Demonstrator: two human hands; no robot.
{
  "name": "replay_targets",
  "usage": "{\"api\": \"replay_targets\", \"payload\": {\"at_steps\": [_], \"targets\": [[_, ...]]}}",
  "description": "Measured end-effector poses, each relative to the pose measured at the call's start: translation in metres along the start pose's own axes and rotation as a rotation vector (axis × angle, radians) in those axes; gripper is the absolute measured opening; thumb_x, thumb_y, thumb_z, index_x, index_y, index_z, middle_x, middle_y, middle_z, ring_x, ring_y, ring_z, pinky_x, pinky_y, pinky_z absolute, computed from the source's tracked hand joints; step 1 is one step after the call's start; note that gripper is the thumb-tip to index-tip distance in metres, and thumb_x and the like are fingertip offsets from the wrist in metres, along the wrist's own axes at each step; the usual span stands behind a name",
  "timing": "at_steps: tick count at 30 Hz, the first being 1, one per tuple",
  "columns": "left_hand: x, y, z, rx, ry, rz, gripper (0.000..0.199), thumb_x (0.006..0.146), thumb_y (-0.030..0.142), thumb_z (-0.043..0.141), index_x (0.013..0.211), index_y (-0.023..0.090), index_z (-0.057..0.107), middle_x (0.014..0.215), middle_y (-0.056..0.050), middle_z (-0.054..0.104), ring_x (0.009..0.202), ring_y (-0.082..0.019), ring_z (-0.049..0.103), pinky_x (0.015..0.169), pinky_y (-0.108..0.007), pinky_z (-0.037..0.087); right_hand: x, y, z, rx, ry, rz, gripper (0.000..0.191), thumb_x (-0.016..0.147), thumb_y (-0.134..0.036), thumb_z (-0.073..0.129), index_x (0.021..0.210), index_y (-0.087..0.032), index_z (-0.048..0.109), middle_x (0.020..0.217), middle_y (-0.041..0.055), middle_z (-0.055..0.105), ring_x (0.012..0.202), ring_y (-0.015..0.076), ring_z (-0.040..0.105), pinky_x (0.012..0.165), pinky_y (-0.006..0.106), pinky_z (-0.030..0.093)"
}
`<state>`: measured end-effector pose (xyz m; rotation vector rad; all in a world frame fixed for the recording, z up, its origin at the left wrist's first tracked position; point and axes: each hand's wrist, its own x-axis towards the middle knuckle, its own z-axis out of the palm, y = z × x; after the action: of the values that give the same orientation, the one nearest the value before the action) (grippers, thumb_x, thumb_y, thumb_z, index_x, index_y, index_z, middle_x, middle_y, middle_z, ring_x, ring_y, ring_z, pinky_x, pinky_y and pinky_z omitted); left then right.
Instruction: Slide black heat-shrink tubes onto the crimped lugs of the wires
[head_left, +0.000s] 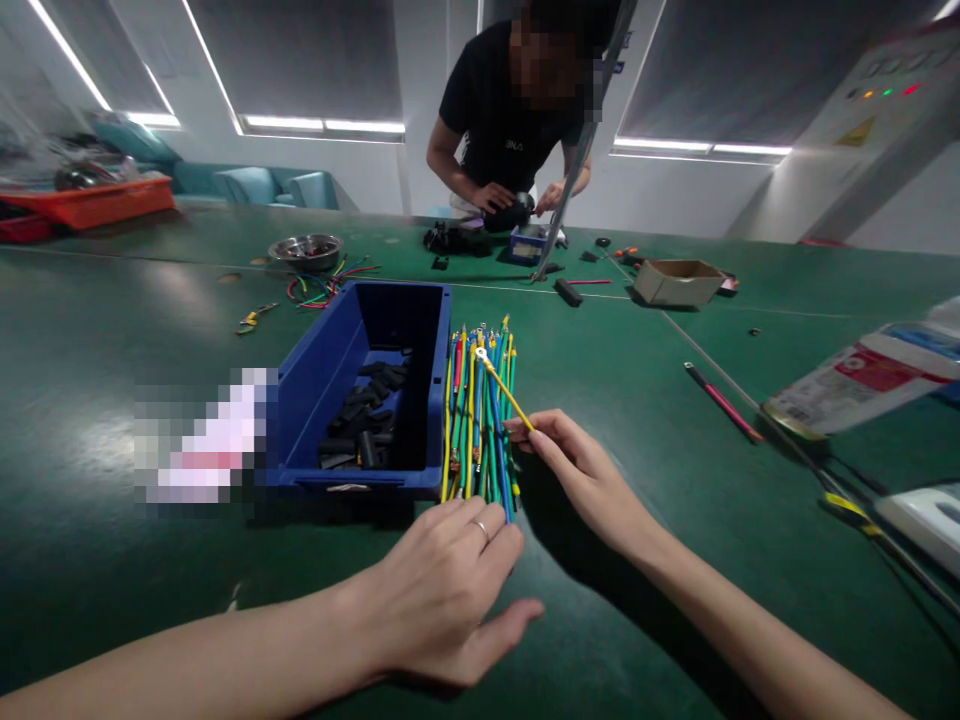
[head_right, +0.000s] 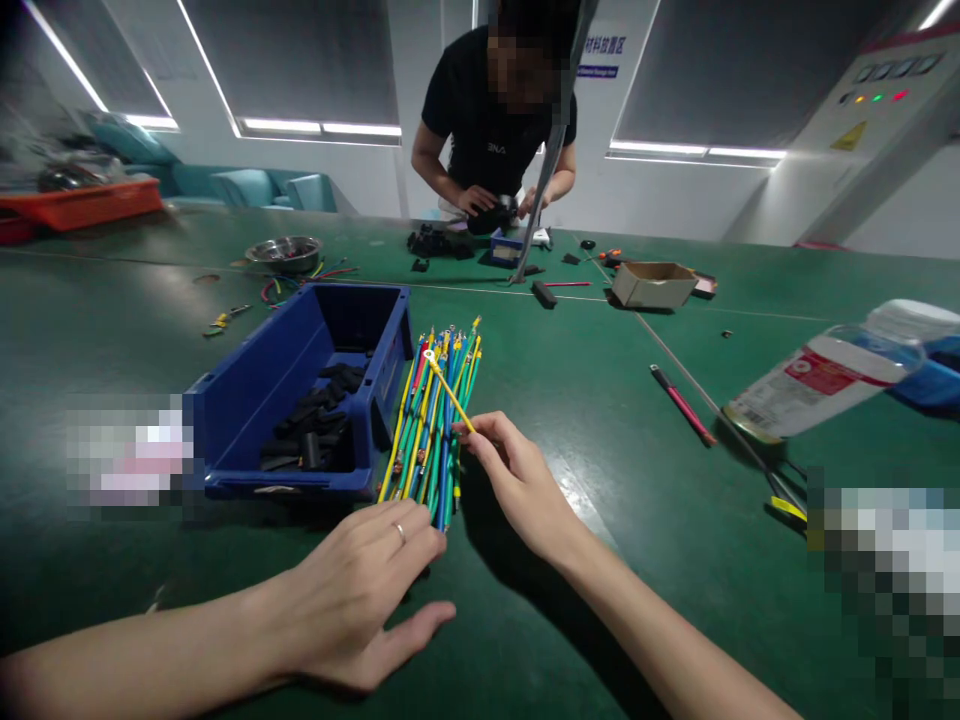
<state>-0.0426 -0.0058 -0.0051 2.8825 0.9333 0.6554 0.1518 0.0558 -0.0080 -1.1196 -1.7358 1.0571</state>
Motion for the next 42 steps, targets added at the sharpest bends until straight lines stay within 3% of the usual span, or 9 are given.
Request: {"api": "replay_targets", "payload": {"at_steps": [3, 7, 13, 17, 22, 25, 32, 37, 42], "targets": [[-0.004, -0.001, -0.012, -0.127, -0.004, -0.032, 0.015, 0.085, 0.024, 0.045, 0.090, 0.013, 0.054, 0.083, -0.010, 0.057, 0.076, -0.022, 0.055, 0.066, -0.034, 0.051, -0.003, -0.003, -0.001, -0.054, 0.078, -0.049, 0.022, 0.094, -0.040, 0.047, 0.103, -0.023, 0.059, 0.101, 0.0045, 0.066, 0.093, 0.0170, 0.063, 0.083, 0.034, 0.051], [-0.004, -0.010, -0.023, -0.173, 0.211, 0.085, 0.015, 0.079, 0.008, 0.039, 0.079, 0.014, 0.052, 0.067, -0.006, 0.051, 0.060, -0.019, 0.047, 0.052, -0.031, 0.043, -0.006, -0.006, -0.006, -0.127, 0.231, -0.161, 0.025, 0.098, -0.035, 0.038, 0.119, -0.025, 0.046, 0.115, 0.0081, 0.061, 0.083, 0.0154, 0.064, 0.065, 0.030, 0.052], [-0.006, -0.023, -0.032, -0.136, 0.437, 0.139, 0.018, 0.084, 0.009, 0.044, 0.097, 0.009, 0.056, 0.075, -0.008, 0.059, 0.065, -0.018, 0.053, 0.055, -0.031, 0.046, -0.020, 0.002, -0.016, -0.415, 0.325, -0.339, 0.014, 0.089, -0.022, 0.054, 0.102, -0.026, 0.056, 0.072, -0.0019, 0.057, 0.052, 0.0101, 0.050, 0.052, 0.024, 0.042], [-0.009, -0.034, -0.035, -0.046, 0.525, 0.101, 0.024, 0.089, 0.010, 0.051, 0.112, 0.008, 0.057, 0.089, -0.008, 0.064, 0.083, -0.019, 0.058, 0.072, -0.034, 0.049, -0.037, 0.008, -0.026, -0.548, 0.247, -0.443, 0.018, 0.083, -0.017, 0.060, 0.097, -0.029, 0.062, 0.060, -0.0047, 0.054, 0.041, 0.0088, 0.045, 0.043, 0.022, 0.037], [-0.011, -0.044, -0.031, -0.074, 0.538, -0.004, 0.025, 0.093, 0.013, 0.057, 0.118, 0.010, 0.058, 0.095, -0.008, 0.065, 0.087, -0.018, 0.058, 0.077, -0.033, 0.049, -0.039, 0.005, -0.027, -0.619, 0.308, -0.507, 0.030, 0.089, -0.011, 0.050, 0.113, -0.027, 0.056, 0.077, 0.0013, 0.061, 0.063, 0.0121, 0.059, 0.058, 0.023, 0.046], [-0.010, -0.048, -0.031, -0.164, 0.558, -0.026, 0.028, 0.091, 0.009, 0.059, 0.119, 0.009, 0.058, 0.097, -0.008, 0.064, 0.088, -0.017, 0.058, 0.077, -0.031, 0.050, -0.029, 0.000, -0.020, -0.646, 0.276, -0.569, 0.036, 0.089, -0.007, 0.046, 0.121, -0.024, 0.054, 0.086, 0.0048, 0.061, 0.074, 0.0133, 0.060, 0.065, 0.025, 0.049], [-0.008, -0.043, -0.044, -0.177, 0.621, 0.018, 0.021, 0.089, 0.010, 0.064, 0.110, 0.010, 0.064, 0.083, -0.004, 0.065, 0.080, -0.014, 0.054, 0.071, -0.027, 0.049, -0.014, 0.007, -0.017, -0.674, 0.272, -0.801, 0.037, 0.087, -0.005, 0.050, 0.120, -0.018, 0.057, 0.070, -0.0009, 0.053, 0.054, 0.0086, 0.048, 0.048, 0.020, 0.037], [-0.009, -0.041, -0.043, -0.238, 0.634, -0.064, 0.025, 0.086, 0.008, 0.068, 0.111, 0.009, 0.066, 0.077, -0.002, 0.064, 0.075, -0.013, 0.055, 0.065, -0.025, 0.047, -0.023, 0.000, -0.025, -0.727, 0.230, -0.853, 0.044, 0.084, 0.002, 0.052, 0.124, -0.015, 0.058, 0.081, 0.0029, 0.061, 0.068, 0.0096, 0.058, 0.058, 0.021, 0.045], [-0.006, -0.042, -0.039, -0.274, 0.659, -0.079, 0.028, 0.082, 0.008, 0.072, 0.110, 0.011, 0.067, 0.076, -0.001, 0.067, 0.071, -0.012, 0.055, 0.063, -0.026, 0.047, -0.031, -0.015, -0.021, -0.804, 0.184, -0.846, 0.060, 0.080, 0.007, 0.056, 0.135, -0.017, 0.053, 0.087, 0.0041, 0.061, 0.075, 0.0100, 0.058, 0.064, 0.022, 0.046]]}}
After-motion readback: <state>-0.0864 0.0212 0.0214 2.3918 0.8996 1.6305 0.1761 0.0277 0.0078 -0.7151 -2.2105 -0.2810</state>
